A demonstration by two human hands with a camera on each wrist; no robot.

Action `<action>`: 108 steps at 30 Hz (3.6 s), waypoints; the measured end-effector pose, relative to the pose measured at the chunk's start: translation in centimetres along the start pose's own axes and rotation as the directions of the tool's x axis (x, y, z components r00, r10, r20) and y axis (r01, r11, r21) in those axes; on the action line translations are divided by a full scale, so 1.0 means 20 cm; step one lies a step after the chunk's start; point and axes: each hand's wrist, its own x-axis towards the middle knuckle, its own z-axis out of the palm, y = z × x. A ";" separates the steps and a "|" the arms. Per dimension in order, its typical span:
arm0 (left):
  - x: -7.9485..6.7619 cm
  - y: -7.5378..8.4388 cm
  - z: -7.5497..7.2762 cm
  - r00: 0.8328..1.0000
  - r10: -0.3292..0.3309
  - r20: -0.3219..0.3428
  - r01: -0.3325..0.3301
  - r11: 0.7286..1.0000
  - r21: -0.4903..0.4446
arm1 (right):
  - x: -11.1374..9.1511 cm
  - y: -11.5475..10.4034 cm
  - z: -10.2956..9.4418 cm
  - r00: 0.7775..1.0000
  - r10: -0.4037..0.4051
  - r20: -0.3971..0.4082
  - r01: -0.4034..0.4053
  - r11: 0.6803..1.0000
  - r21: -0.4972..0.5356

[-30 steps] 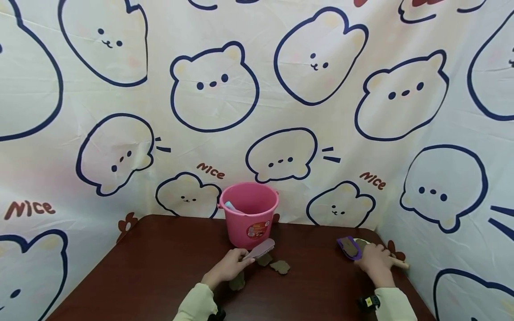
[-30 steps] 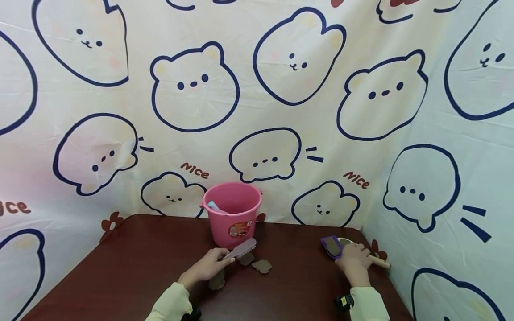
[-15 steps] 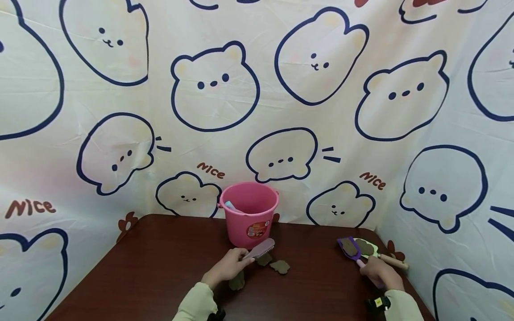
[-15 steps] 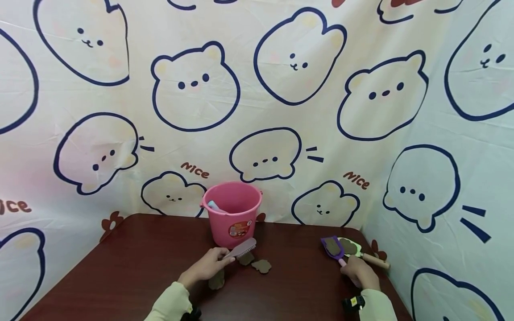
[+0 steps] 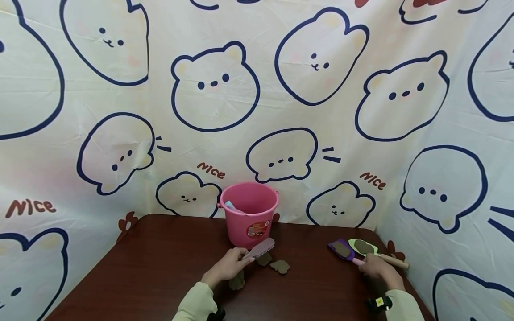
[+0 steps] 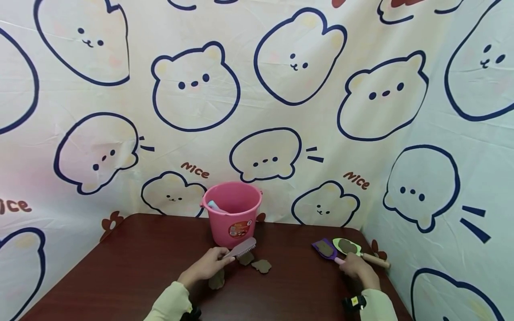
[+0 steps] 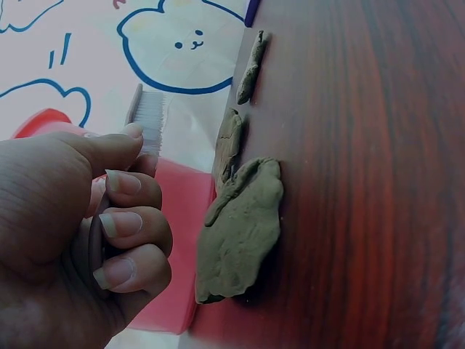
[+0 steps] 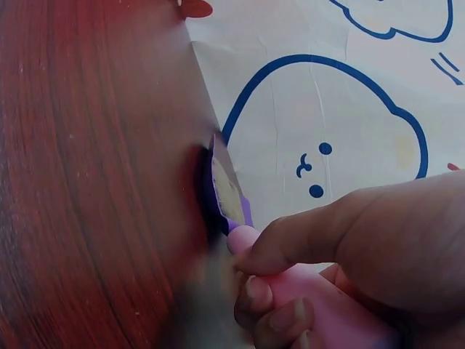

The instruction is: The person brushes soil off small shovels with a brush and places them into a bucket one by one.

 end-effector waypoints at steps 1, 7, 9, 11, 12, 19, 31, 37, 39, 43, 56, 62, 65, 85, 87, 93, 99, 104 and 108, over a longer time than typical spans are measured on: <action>0.00 0.00 0.00 1.000 0.001 0.000 -0.001 1.000 0.002 | -0.06 -0.07 0.00 1.000 0.000 -0.007 0.000 1.000 0.016; 0.00 0.00 0.00 1.000 -0.004 -0.002 0.004 1.000 0.009 | -0.27 -0.36 0.01 0.996 0.004 -0.085 -0.002 1.000 0.029; 0.00 0.00 0.00 1.000 -0.007 0.002 0.007 1.000 0.008 | -0.28 -0.39 0.02 0.995 -0.009 -0.097 0.009 1.000 0.008; 0.00 0.00 0.00 1.000 -0.009 0.005 0.009 1.000 0.005 | -0.27 -0.41 0.03 0.995 -0.024 -0.102 0.024 1.000 0.004; 0.00 0.00 0.00 1.000 -0.010 0.006 0.010 1.000 0.005 | -0.27 -0.42 0.03 0.994 -0.038 -0.100 0.039 0.999 0.003; 0.01 0.01 0.01 1.000 0.001 0.007 -0.001 1.000 0.001 | -0.26 -0.56 0.06 0.980 -0.099 -0.170 0.100 0.995 -0.004; 0.04 0.09 0.09 0.997 0.068 -0.025 -0.069 0.997 -0.034 | -0.29 -0.86 0.20 0.959 -0.172 -0.224 0.182 0.983 0.023; 0.04 0.13 0.15 0.994 0.095 -0.050 -0.097 0.994 -0.049 | -0.33 -0.96 0.27 0.951 -0.219 -0.217 0.236 0.970 0.058; 0.04 0.14 0.16 0.993 0.107 -0.054 -0.109 0.993 -0.045 | -0.34 -0.98 0.29 0.950 -0.240 -0.202 0.255 0.965 0.054; 0.05 0.17 0.19 0.991 0.126 -0.049 -0.128 0.991 -0.037 | -0.36 -1.02 0.33 0.950 -0.271 -0.158 0.283 0.957 0.057; 0.04 0.19 0.23 0.996 0.083 -0.018 -0.083 0.997 -0.009 | -0.38 -1.09 0.41 0.927 -0.358 -0.111 0.363 0.931 0.028; 0.03 0.18 0.24 0.994 0.100 -0.035 -0.097 0.992 0.078 | -0.39 -1.11 0.41 0.932 -0.348 -0.099 0.351 0.936 0.013; 0.03 0.17 0.23 0.995 0.092 -0.041 -0.088 0.992 0.090 | -0.40 -1.11 0.40 0.935 -0.341 -0.101 0.343 0.939 0.008; 0.04 0.08 0.13 0.991 0.058 -0.118 -0.045 0.993 0.110 | -0.41 -1.09 0.33 0.939 -0.324 -0.113 0.326 0.945 0.002; 0.03 0.07 0.12 0.989 0.062 -0.132 -0.047 0.992 0.119 | -0.42 -1.09 0.33 0.938 -0.327 -0.116 0.329 0.944 -0.001; 0.02 0.05 0.06 0.987 0.050 -0.155 -0.030 0.991 0.131 | -0.42 -1.08 0.31 0.934 -0.335 -0.124 0.337 0.942 -0.008; 0.01 0.03 0.02 0.990 -0.005 -0.144 0.019 0.995 0.100 | -0.43 -1.07 0.29 0.934 -0.334 -0.129 0.337 0.942 -0.001; 0.01 0.02 0.01 0.989 -0.005 -0.147 0.018 0.996 0.088 | -0.43 -1.07 0.27 0.932 -0.337 -0.130 0.340 0.940 0.000; 0.01 0.05 0.02 0.988 0.023 -0.155 -0.012 0.997 0.071 | -0.43 -1.06 0.28 0.931 -0.343 -0.124 0.346 0.938 0.009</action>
